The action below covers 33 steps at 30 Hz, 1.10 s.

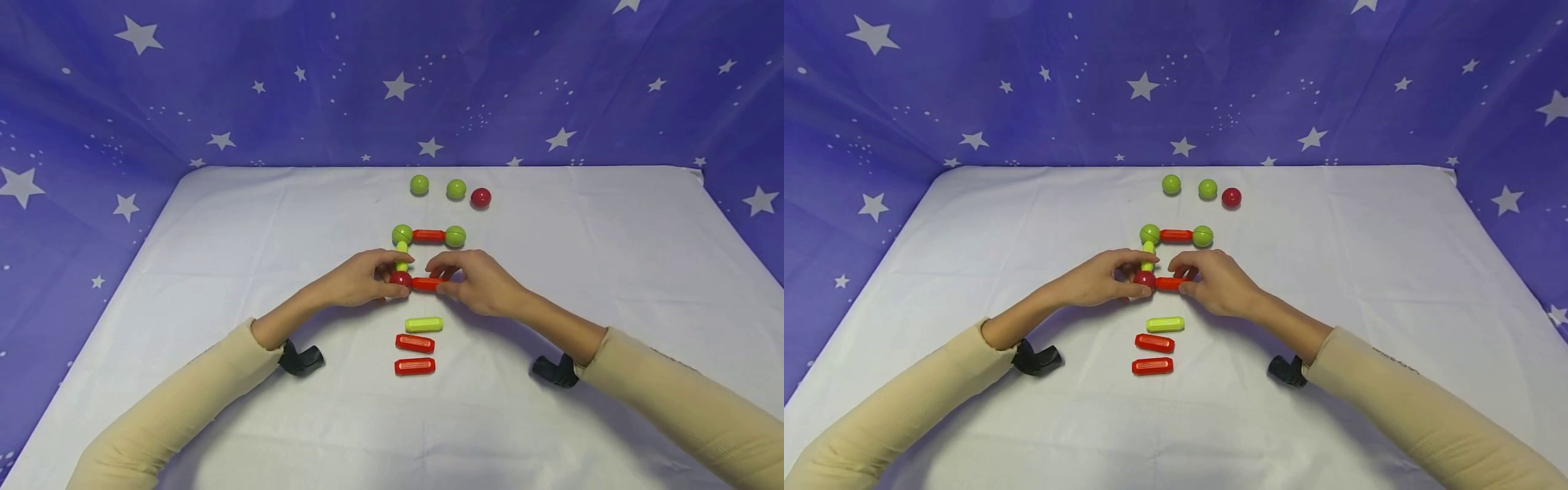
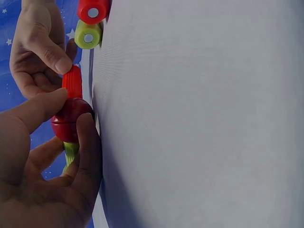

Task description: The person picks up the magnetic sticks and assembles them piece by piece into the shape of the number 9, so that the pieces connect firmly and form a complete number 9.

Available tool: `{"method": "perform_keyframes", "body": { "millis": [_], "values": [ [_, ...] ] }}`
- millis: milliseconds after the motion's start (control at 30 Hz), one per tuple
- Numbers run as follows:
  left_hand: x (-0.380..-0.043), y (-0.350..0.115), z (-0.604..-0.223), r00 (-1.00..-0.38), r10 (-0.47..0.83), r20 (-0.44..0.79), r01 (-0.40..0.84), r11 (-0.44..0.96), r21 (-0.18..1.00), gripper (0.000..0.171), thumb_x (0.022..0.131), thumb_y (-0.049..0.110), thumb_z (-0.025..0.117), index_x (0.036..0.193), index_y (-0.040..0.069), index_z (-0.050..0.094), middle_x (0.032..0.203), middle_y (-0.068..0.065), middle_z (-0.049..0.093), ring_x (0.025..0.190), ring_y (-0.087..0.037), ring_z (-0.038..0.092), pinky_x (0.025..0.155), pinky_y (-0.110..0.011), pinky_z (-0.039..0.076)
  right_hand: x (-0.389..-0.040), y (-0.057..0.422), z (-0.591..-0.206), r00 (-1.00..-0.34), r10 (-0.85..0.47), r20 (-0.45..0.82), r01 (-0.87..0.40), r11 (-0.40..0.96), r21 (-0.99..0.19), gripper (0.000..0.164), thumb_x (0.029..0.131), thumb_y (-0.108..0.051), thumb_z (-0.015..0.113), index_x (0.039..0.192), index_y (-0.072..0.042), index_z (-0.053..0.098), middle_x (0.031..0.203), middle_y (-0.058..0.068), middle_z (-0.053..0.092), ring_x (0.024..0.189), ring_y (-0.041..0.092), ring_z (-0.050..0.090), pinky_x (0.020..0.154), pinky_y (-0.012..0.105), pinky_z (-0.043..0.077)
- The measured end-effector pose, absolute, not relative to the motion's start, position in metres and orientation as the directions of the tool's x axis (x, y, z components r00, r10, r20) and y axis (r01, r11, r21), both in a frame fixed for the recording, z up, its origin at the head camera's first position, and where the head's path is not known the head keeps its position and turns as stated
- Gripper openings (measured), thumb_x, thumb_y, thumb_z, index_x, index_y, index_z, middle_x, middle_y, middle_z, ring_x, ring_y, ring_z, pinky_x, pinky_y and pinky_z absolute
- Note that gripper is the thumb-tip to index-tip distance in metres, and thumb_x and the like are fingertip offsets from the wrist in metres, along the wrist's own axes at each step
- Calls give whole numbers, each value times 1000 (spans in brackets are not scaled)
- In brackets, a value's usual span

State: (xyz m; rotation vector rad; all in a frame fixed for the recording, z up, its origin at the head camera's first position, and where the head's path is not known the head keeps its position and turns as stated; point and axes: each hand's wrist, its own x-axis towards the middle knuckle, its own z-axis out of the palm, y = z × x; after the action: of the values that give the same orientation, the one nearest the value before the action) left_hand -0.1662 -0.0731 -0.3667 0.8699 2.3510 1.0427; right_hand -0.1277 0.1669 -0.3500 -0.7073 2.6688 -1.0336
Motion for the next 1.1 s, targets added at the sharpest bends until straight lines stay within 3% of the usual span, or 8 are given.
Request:
{"method": "perform_keyframes", "body": {
  "millis": [1100],
  "values": [
    [-166,-72,-366,-723,679,-126,359,526,771,54,88,22,75,137,7,57,99,-5,59,92,-21,52,79,-32,46,-127,170,-355,-858,-513,14,-386,628,-676,27,87,2,71,113,-4,71,102,2,70,96,21,64,93,45,48]
  ]
}}
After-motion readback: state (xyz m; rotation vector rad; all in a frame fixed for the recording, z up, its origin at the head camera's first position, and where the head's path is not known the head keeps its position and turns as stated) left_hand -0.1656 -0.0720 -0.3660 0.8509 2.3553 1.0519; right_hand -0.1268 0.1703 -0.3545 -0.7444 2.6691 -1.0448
